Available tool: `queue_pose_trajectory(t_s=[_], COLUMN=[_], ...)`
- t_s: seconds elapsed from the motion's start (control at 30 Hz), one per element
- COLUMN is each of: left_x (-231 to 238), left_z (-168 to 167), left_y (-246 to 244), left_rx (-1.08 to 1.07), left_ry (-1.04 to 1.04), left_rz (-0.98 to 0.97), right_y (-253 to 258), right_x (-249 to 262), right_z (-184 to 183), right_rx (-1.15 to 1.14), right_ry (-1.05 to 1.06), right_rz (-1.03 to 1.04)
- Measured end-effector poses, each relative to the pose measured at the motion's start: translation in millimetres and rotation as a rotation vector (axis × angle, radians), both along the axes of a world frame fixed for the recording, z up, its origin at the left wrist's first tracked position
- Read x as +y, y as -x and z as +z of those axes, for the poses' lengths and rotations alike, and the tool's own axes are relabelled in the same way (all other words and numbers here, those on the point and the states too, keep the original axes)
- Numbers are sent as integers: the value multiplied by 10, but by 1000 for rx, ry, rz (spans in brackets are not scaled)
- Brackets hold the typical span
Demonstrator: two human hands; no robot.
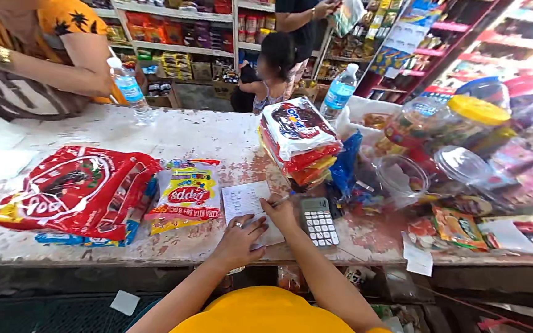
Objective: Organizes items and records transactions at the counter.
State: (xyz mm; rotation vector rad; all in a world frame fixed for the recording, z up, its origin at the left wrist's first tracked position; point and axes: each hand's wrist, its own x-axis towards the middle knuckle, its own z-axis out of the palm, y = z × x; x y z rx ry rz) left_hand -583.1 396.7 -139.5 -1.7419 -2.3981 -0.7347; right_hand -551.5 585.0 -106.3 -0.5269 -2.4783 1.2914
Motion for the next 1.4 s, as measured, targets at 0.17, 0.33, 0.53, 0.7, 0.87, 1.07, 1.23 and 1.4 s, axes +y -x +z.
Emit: queue_pose_trajectory(t_s=[0.17,0.33,0.53,0.7,0.87,1.07,1.23,1.4], left_x=[-1,-27,-36,-34,-37,-58,-55,-53], left_z=[-19,-28,-55,-26,-38,-22,-26,-23], left_y=[4,2,10,9,9,11,17,23], left_rx=[29,27,32,-2,20,2,0,5], left_ry=[-19,-47,-64,-68,-68,-51,-48,-52], left_rz=[13,7,-1,-15,-24,-30,-28,-30], right_y=[53,35,28,44,26,44,47,62], right_x=[7,-44,-68,-74,-72,-71,-66,-46], right_z=[-44,-23,-5,-26,-24,-33,-99,-114], right_rx=[6,20,-37,-36,-36,14,81,115], right_ry=[57,85,-9,-26,-44,2,9,12], right_rz=[-1,2,34,46,17,10,-5,-15])
